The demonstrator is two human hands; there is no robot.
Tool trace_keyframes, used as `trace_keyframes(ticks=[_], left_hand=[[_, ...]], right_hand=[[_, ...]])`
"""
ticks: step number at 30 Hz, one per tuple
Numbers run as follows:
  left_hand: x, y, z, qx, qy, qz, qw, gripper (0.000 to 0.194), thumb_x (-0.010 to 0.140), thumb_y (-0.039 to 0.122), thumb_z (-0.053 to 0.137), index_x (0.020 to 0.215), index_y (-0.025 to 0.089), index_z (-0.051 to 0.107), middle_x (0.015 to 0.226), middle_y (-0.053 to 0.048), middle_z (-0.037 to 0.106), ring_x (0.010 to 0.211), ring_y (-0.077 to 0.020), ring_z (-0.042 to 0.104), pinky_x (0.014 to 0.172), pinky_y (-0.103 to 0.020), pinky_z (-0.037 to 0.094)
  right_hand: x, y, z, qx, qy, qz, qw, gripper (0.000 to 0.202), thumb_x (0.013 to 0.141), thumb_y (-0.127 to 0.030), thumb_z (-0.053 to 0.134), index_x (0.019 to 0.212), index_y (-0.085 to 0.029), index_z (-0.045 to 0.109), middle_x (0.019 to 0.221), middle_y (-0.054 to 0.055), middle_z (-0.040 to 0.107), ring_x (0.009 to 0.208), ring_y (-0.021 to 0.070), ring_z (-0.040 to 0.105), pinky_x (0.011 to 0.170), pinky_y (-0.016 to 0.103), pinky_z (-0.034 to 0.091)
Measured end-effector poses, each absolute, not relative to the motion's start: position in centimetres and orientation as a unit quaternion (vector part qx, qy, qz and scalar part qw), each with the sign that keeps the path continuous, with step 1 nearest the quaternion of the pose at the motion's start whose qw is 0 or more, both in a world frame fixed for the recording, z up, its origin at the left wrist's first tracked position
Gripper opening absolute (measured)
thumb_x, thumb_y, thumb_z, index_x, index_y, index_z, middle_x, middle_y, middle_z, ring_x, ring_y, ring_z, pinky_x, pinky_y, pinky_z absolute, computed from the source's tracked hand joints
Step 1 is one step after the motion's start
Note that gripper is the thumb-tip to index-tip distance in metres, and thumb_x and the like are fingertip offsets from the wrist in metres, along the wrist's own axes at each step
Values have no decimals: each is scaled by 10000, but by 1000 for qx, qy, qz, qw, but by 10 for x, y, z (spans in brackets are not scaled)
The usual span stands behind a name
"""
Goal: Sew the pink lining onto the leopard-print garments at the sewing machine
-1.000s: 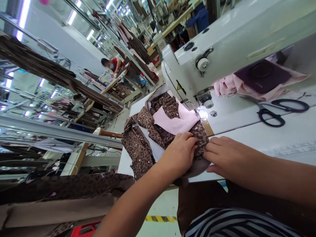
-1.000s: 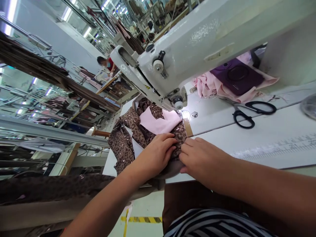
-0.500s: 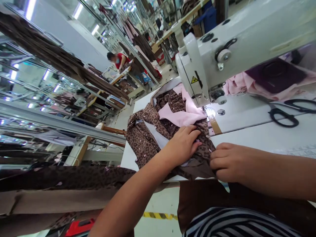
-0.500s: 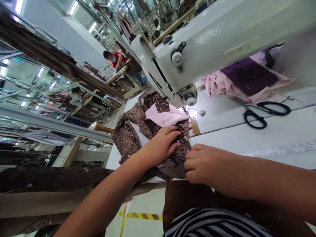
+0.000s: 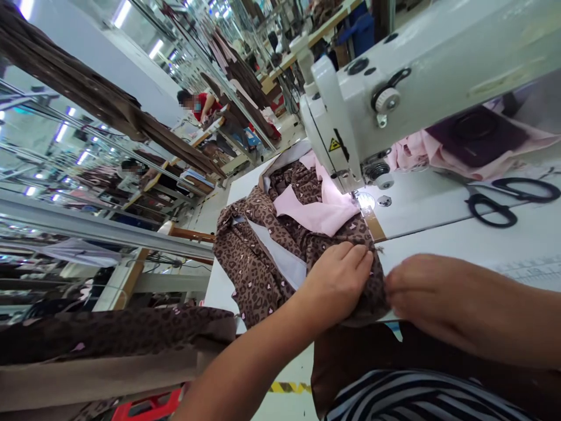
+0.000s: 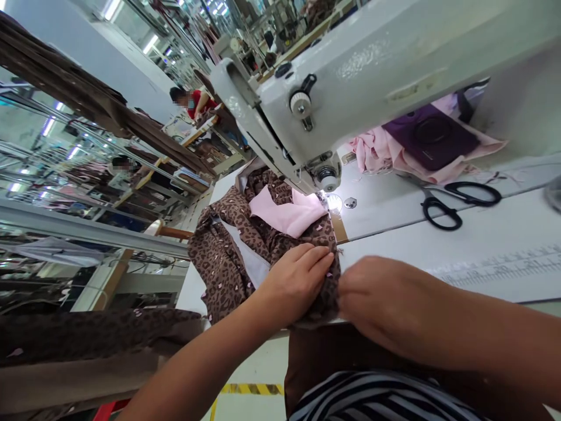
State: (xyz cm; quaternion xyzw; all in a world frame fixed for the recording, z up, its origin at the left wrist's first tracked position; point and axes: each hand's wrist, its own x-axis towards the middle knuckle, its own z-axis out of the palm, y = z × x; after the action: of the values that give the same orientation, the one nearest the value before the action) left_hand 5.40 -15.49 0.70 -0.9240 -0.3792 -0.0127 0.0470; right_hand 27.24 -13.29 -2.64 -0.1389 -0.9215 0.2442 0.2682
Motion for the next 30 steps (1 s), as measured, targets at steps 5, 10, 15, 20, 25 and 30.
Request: trace_keyframes(ticks=[5, 10, 15, 20, 25, 30], left_hand=[[56, -162, 4, -911, -408, -27, 60, 299, 1044, 152, 374, 1005, 121, 669, 942, -120, 672, 862, -242, 600, 795, -387, 570], [48, -168, 14, -904, -418, -87, 23, 260, 1035, 171, 438, 1104, 111, 682, 1033, -123, 727, 895, -217, 658, 827, -350, 581], [12, -140, 50, -742, -663, -102, -9, 350, 1012, 294, 467, 780, 180, 704, 768, -66, 709, 748, -205, 666, 721, -305, 521], [-12, -102, 59, -561, -820, -47, -105, 548, 933, 529, 575, 481, 226, 513, 560, -65, 604, 691, -271, 654, 756, -359, 477], [-14, -83, 29, -557, -810, -137, -124, 358, 805, 453, 723, 591, 201, 585, 665, -55, 678, 746, -252, 663, 777, -353, 518], [-8, -97, 21, -576, -733, -327, -152, 412, 983, 517, 442, 1100, 177, 643, 1122, -99, 744, 1004, -210, 700, 856, -317, 565]], right_hand=[[259, -110, -36, -165, -923, 23, 346, 299, 1020, -144, 444, 1005, -112, 741, 1052, 133, 763, 1016, 253, 687, 902, 409, 538], [264, -114, -42, -164, -936, -58, 306, 307, 1013, -168, 460, 1029, -115, 763, 1066, 147, 774, 983, 271, 696, 857, 415, 529], [268, -117, -38, -169, -933, -34, 315, 365, 1068, -238, 395, 1050, -160, 751, 1138, 109, 770, 1067, 236, 679, 900, 378, 508], [268, -120, -42, -165, -939, -1, 301, 346, 973, -498, 624, 982, -172, 742, 1097, 116, 767, 1035, 267, 678, 915, 404, 519], [269, -118, -44, -151, -945, -3, 291, 394, 851, -576, 761, 900, -186, 729, 1151, 145, 750, 1080, 296, 666, 929, 425, 519], [270, -114, -46, -148, -944, -15, 293, 467, 734, -625, 845, 870, -194, 731, 1143, 133, 761, 1087, 306, 671, 976, 443, 497]])
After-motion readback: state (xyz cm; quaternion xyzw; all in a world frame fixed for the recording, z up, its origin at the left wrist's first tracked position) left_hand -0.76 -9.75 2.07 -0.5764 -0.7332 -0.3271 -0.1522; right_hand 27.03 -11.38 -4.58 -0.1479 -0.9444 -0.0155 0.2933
